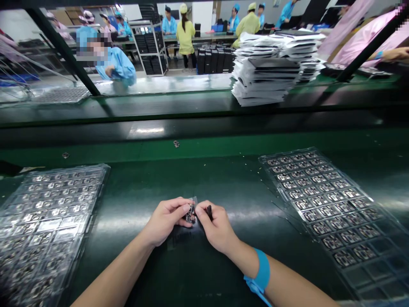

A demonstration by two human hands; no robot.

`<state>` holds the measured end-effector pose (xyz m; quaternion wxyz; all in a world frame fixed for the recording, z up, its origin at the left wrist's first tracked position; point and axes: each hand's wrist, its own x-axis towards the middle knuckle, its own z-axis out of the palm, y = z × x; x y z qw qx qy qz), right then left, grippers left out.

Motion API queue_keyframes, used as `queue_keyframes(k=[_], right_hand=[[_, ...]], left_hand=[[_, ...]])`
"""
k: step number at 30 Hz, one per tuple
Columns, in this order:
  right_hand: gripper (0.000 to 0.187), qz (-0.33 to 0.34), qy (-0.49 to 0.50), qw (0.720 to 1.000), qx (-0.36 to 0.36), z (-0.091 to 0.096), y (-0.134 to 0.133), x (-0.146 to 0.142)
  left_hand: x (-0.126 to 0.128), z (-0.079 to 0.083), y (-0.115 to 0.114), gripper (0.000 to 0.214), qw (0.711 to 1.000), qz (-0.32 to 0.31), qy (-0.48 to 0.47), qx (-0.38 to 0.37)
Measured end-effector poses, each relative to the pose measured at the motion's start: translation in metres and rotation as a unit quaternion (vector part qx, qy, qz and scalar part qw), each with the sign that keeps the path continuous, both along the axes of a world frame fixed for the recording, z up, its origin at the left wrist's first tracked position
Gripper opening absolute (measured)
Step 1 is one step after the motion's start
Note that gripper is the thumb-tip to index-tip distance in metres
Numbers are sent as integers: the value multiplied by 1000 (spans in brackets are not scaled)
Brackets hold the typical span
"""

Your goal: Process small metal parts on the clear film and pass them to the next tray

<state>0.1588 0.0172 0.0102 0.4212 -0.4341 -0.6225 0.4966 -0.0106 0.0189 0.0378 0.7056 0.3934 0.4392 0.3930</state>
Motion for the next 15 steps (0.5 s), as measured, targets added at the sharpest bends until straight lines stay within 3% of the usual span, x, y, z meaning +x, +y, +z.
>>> queue_keyframes(k=[3,6,10,13,15], right_hand=[[31,-1,-39,999,30,1,0,0],[34,10,42,997,-58,-3,-1,-6],[38,37,174,969,-172,-12,1,-13],[39,31,184,969,-162,-17,6,-13],[39,20,148,980,-129,-18,10,-9]], left_hand=[[1,-2,0,30,1000,-2,14,8],[1,-3,0,32,999,-15,29,32],[1,-6,-3,34,998,-21,27,47],[0,-11,0,35,999,21,35,30],[-5,-14,11,35,993,95,65,10]])
